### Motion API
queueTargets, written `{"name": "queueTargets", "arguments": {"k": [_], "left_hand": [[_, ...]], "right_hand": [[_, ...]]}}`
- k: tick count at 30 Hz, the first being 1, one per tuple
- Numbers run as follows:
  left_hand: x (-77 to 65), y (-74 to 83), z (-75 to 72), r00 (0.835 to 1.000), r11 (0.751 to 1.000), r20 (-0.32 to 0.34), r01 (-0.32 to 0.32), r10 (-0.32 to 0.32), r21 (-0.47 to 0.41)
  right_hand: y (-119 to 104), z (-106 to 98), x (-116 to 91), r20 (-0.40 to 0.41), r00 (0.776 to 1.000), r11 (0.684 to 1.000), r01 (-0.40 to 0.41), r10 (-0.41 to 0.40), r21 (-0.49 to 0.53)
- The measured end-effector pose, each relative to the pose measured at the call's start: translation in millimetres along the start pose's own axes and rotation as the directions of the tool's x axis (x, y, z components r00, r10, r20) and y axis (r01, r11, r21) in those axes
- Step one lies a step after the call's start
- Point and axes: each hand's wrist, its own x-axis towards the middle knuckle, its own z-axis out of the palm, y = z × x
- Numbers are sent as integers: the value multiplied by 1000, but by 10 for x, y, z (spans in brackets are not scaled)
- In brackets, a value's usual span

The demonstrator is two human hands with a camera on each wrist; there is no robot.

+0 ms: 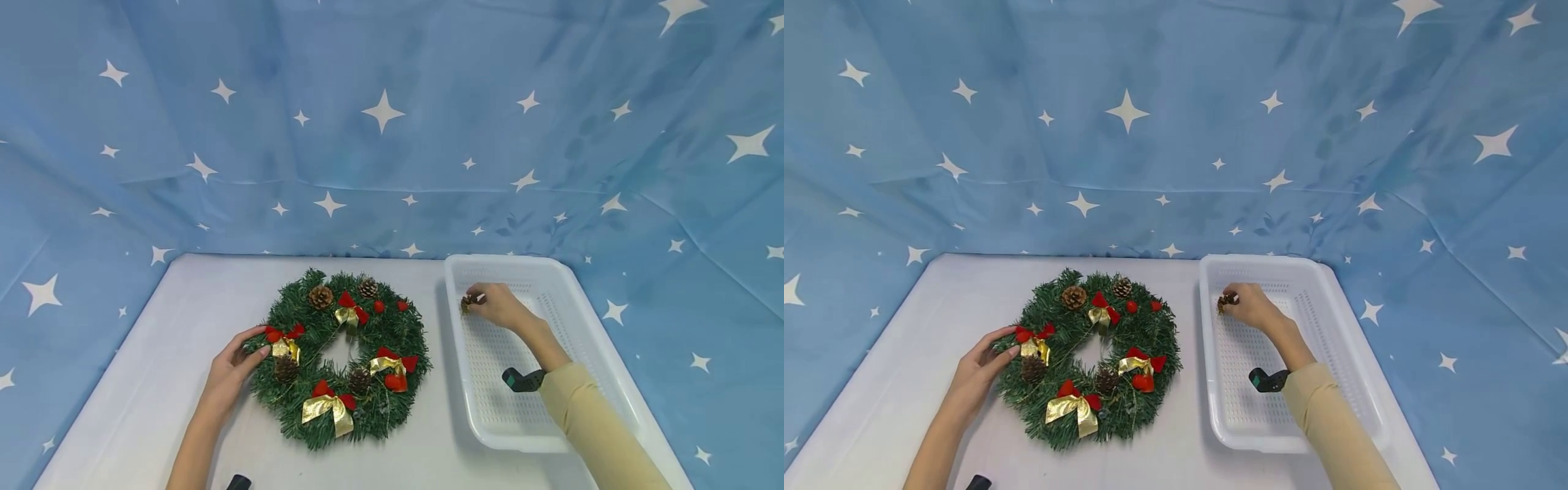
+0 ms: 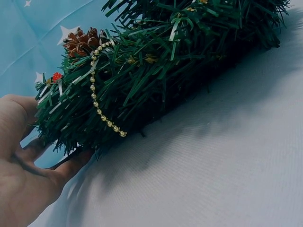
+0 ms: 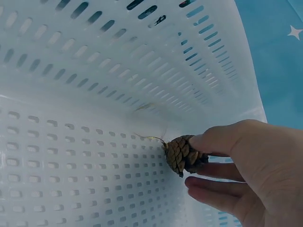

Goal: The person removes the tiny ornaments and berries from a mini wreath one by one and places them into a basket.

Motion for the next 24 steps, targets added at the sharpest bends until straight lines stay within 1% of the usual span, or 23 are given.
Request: {"name": "queueTargets", "arguments": {"k": [4, 9, 13, 17, 21, 24], "left_hand": [[1, -8, -4, 1000, 1000, 0, -2, 2, 8], [-4, 15, -9, 1000, 1000, 8, 6, -6, -11], [-3, 28, -9, 1000, 1000, 11, 12, -12, -15], [0, 31, -11, 1000, 1000, 10, 12, -12, -6], [-1, 32, -6, 1000, 1000, 10, 13, -13, -9], [-6, 34, -3, 1000, 1000, 8, 15, -15, -11]], "right_hand": [[4, -27, -14, -18, 1000, 1000, -1, 1, -3], [12, -63, -22, -38, 999, 1000, -2, 2, 1], [-15, -104, -35, -48, 999, 1000, -11, 12, 26], [-64, -157, -62, -38, 999, 997, -33, 36, 72], [-91, -185, -104, -48, 998, 995, -25, 29, 95], [-104, -195, -132, -76, 997, 995, -10, 18, 99]]}}
